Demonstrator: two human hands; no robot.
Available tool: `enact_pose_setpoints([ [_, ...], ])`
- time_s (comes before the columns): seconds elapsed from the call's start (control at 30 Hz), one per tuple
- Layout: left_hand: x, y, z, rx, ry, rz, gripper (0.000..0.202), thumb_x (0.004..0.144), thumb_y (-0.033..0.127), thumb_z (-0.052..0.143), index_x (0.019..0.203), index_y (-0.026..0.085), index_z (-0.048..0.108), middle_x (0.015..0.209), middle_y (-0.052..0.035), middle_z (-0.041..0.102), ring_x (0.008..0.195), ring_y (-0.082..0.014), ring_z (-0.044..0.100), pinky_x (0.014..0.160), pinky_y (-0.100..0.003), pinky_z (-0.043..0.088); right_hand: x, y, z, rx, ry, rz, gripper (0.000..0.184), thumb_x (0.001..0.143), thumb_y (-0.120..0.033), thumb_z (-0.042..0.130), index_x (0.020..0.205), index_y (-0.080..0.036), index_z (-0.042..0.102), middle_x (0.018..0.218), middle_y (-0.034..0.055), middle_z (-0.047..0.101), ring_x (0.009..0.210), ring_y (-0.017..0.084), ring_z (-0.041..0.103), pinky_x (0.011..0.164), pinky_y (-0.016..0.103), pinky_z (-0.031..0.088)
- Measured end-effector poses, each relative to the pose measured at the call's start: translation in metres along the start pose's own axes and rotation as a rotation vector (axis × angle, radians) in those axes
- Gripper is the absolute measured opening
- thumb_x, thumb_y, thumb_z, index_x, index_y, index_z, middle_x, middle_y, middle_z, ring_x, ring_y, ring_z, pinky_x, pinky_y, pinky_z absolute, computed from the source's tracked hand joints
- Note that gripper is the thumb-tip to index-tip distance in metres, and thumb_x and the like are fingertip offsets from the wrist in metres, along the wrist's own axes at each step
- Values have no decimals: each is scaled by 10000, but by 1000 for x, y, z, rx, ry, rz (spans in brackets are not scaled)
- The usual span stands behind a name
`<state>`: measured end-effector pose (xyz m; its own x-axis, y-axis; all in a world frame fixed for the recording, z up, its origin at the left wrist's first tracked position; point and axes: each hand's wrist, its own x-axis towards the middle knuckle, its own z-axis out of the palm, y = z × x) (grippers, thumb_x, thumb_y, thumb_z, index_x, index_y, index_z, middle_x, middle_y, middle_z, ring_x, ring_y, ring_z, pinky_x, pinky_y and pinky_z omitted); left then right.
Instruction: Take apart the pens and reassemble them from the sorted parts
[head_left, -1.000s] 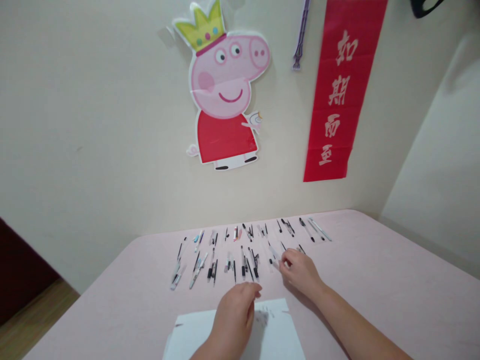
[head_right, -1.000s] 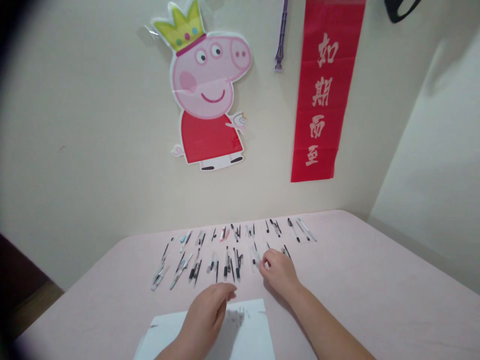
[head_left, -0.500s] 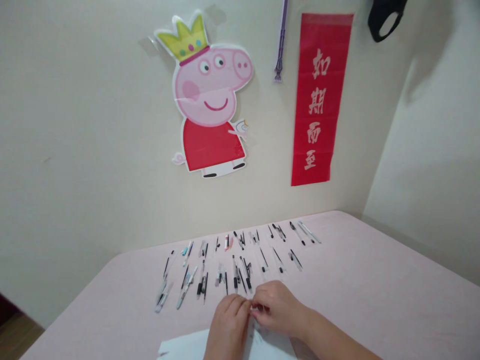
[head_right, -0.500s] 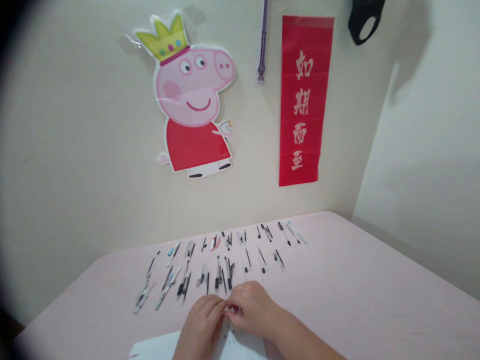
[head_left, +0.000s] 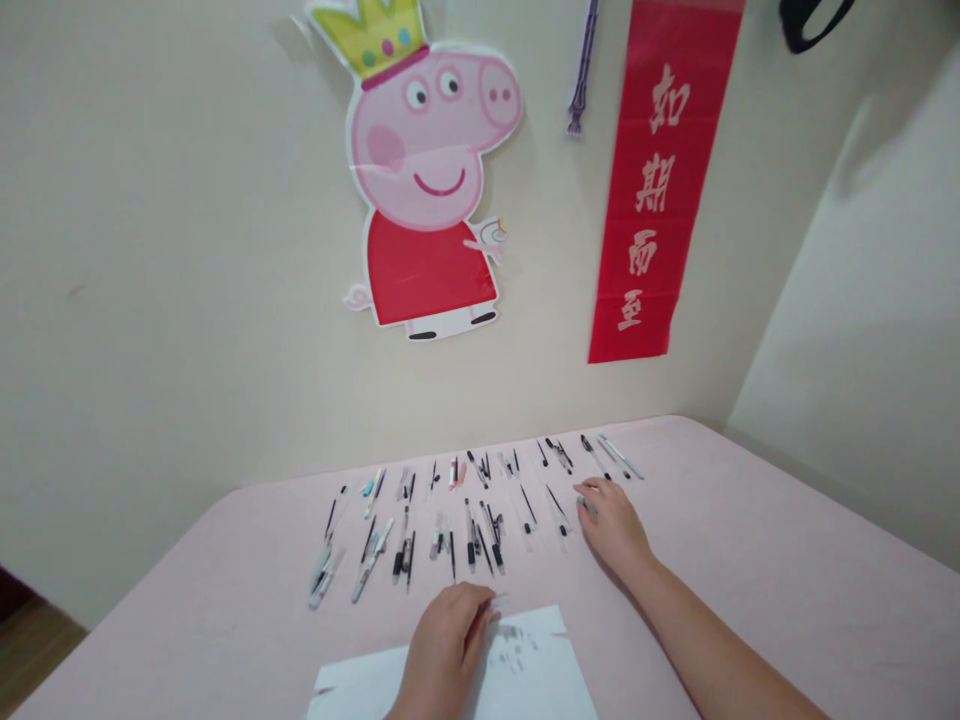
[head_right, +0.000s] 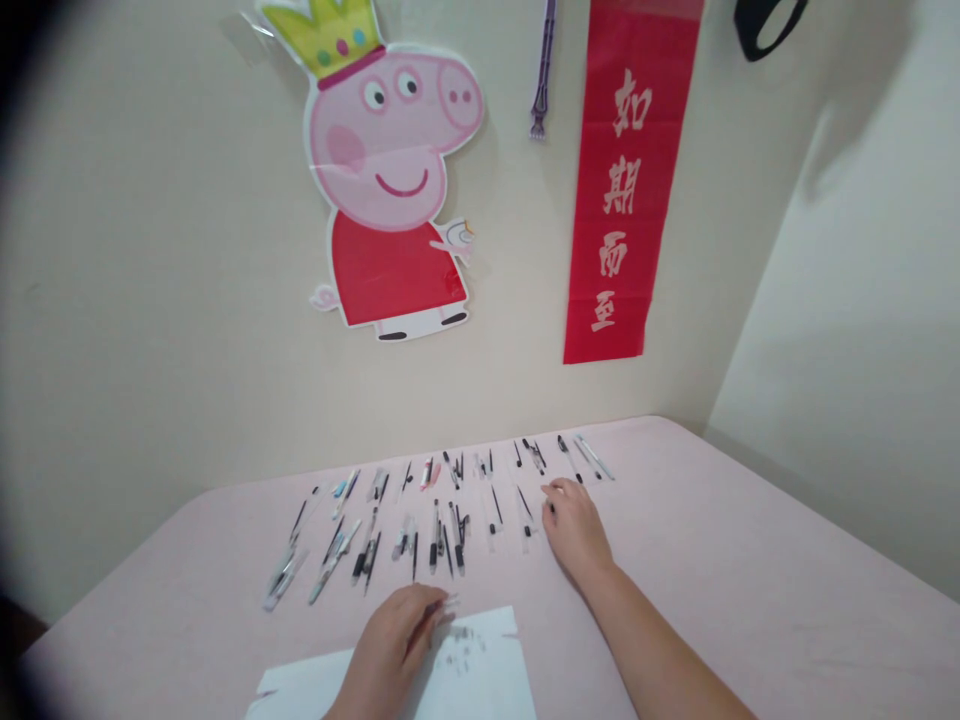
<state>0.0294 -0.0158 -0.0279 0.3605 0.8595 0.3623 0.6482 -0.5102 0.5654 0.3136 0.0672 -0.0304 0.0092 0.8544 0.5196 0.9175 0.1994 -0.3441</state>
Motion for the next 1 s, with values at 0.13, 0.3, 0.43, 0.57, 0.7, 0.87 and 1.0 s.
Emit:
enact_pose_setpoints([
  [0.13, 1, 1, 0, -57, -7, -42, 207, 897, 279, 462, 946, 206, 650, 926, -89, 699, 875, -217, 645, 796, -337, 518, 1, 17, 6, -110, -31, 27, 267, 820, -162, 508, 996, -113, 703, 1107, 152, 622, 1089, 276, 496, 992, 398, 377],
  [0.3, 0, 2, -1, -81, -17, -55, 211, 890, 286, 463, 934, 208, 655, 913, -88, 700, 862, -217, 645, 789, -339, 518, 0, 18, 12, -139, -84, 35, 278, 801, -124, 516, 990, -149, 719, 1147, 133, 633, 1165, 284, 464, 1017, 433, 352],
  [0.43, 0, 3, -2, -81, -16, -52, 209, 888, 288, 467, 935, 210, 655, 912, -82, 701, 859, -214, 647, 788, -332, 517, 1, 19, 12, -119, -87, 24, 272, 797, -107, 513, 952, -150, 732, 1141, 125, 641, 1176, 275, 457, 1023, 428, 346],
  [0.57, 1, 4, -2, -78, -12, -55, 209, 883, 279, 466, 929, 206, 656, 907, -80, 703, 853, -211, 649, 786, -332, 517, 2, 18, 10, -97, -88, 3, 241, 800, -109, 522, 865, -167, 746, 1113, 112, 654, 1168, 265, 461, 1021, 424, 341],
  [0.7, 2, 4, -2, -91, 5, -59, 211, 871, 295, 476, 923, 207, 660, 905, -82, 708, 853, -217, 651, 785, -340, 519, 2, 17, 10, -83, -82, -7, 220, 800, -122, 527, 792, -170, 742, 1080, 101, 662, 1153, 266, 460, 1009, 406, 347],
  [0.87, 1, 1, 1, -132, 6, -104, 193, 865, 294, 496, 928, 205, 655, 922, -80, 703, 871, -212, 640, 802, -333, 508, 3, 15, 10, -12, -18, -16, 210, 809, -149, 518, 863, -169, 720, 1025, 100, 663, 1077, 257, 506, 964, 401, 378],
  [1.0, 1, -2, 2, -156, 12, -145, 185, 862, 282, 492, 935, 210, 646, 934, -72, 692, 882, -211, 630, 809, -334, 498, 2, 5, 5, 94, -5, -51, 226, 841, -180, 485, 928, -163, 693, 934, 89, 666, 927, 229, 563, 866, 362, 431],
])
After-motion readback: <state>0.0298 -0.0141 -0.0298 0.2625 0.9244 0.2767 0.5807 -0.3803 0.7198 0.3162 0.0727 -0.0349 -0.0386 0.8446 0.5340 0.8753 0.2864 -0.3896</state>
